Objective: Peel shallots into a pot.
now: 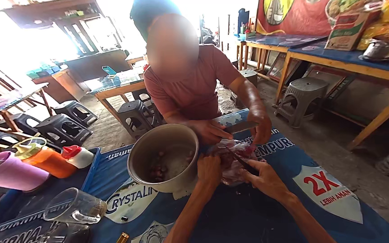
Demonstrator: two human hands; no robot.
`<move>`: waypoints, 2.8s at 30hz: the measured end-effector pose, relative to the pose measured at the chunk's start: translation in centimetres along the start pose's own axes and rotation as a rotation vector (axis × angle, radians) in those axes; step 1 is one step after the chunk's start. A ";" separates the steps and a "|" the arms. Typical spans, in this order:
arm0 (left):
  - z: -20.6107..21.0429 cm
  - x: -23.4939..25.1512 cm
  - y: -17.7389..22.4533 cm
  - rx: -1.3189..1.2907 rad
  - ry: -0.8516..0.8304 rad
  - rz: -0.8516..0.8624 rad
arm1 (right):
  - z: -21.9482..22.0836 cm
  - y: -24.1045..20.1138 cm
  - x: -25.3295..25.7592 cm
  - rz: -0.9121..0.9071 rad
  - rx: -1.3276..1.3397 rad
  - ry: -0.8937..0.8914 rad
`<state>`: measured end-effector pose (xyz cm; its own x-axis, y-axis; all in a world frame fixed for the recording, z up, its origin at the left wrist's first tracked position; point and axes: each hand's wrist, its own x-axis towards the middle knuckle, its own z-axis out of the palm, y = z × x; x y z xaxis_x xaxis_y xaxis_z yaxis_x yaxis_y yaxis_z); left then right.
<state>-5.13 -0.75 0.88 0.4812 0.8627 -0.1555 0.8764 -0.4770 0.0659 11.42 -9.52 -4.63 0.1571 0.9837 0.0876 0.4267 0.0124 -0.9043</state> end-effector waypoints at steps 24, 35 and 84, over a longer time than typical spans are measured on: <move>1.9 0.8 -2.1 -0.334 -0.008 0.100 | 0.3 0.1 0.0 -0.017 -0.059 -0.001; 2.1 0.7 -2.4 -0.318 -0.058 0.090 | 0.7 0.4 0.4 -0.023 -0.111 -0.032; 1.4 4.7 -2.7 -0.299 -0.131 0.398 | 1.0 0.4 0.2 -0.084 -0.040 0.154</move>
<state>-5.24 4.37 -1.37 0.7893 0.5865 -0.1814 0.6013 -0.6789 0.4214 10.74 -9.17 -5.34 0.2523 0.9404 0.2280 0.4791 0.0833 -0.8738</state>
